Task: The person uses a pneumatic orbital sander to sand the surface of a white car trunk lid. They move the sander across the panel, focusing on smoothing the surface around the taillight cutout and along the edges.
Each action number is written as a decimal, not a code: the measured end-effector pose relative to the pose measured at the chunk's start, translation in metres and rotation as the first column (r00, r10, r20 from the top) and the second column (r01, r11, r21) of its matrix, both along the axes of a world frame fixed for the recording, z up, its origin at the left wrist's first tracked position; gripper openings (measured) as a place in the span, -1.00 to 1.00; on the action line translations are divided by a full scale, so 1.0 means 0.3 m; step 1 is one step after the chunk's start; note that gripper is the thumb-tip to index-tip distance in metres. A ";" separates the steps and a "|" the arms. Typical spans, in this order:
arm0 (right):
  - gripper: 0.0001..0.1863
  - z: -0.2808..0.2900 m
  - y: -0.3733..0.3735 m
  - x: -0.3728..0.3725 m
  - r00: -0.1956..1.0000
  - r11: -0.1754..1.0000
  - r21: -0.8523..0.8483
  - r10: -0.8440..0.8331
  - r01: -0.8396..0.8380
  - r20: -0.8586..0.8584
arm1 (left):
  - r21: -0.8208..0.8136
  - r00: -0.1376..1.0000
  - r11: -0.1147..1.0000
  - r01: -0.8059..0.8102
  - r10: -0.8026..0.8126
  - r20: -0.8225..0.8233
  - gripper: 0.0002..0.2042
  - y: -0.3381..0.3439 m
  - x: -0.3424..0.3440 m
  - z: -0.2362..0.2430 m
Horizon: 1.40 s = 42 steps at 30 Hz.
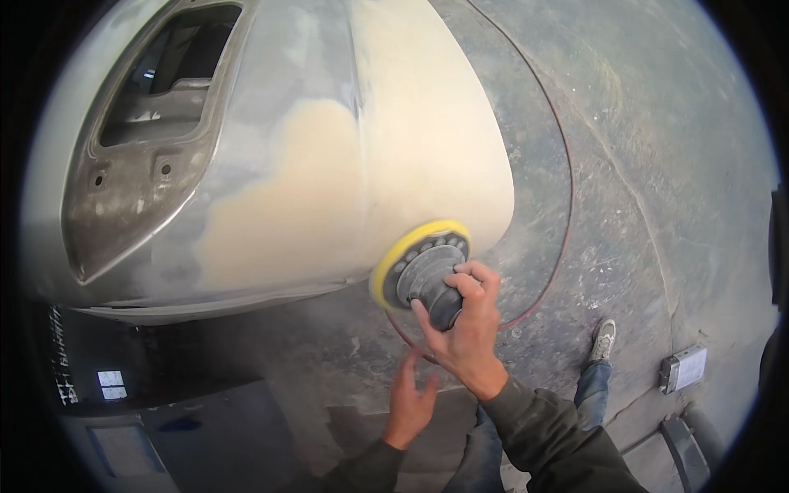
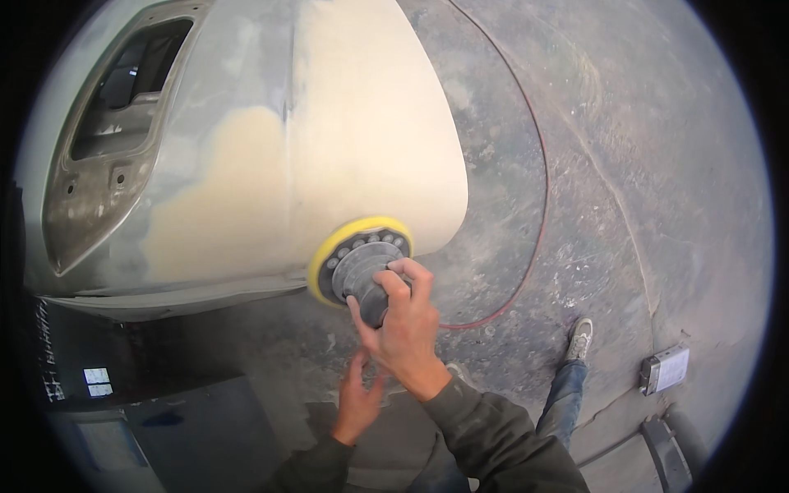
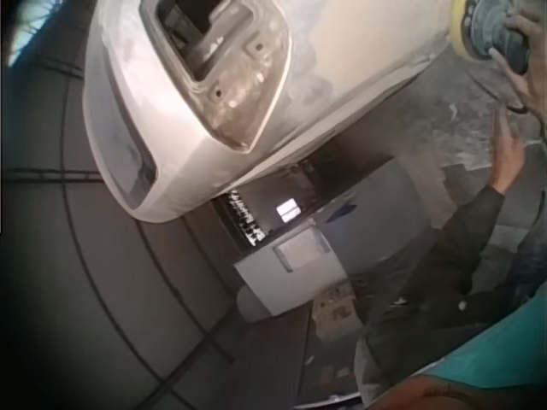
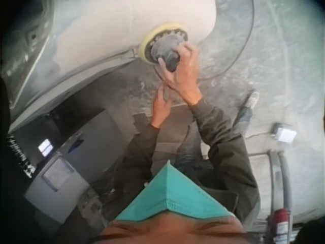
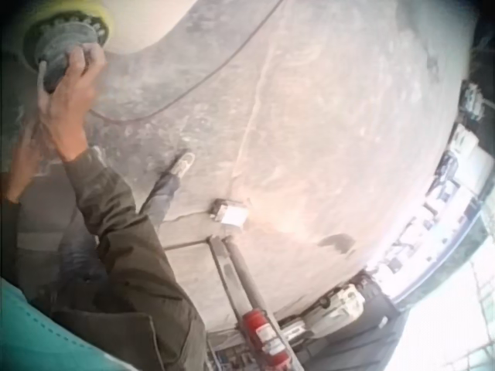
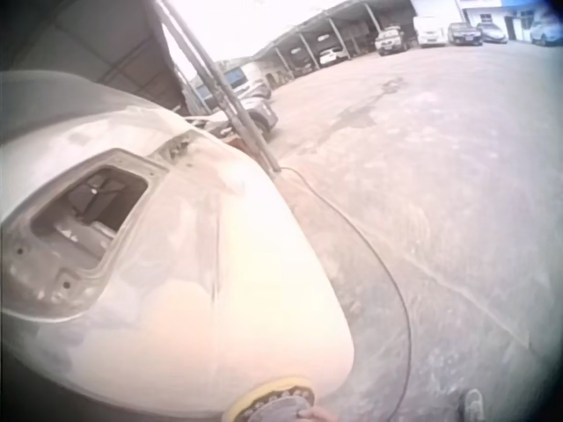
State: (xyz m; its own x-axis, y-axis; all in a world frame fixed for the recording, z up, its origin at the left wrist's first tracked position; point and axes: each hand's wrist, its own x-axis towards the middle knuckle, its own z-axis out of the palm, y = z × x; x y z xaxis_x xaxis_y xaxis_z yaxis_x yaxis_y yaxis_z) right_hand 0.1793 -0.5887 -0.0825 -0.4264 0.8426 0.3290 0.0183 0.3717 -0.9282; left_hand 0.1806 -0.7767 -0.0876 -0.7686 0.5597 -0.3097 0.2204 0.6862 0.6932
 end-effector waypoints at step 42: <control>-0.34 -0.105 -0.024 0.001 0.995 0.983 -0.155 -0.091 0.096 0.041 | -0.142 0.946 0.990 0.019 0.028 0.323 -0.41 -0.149 0.242 -0.074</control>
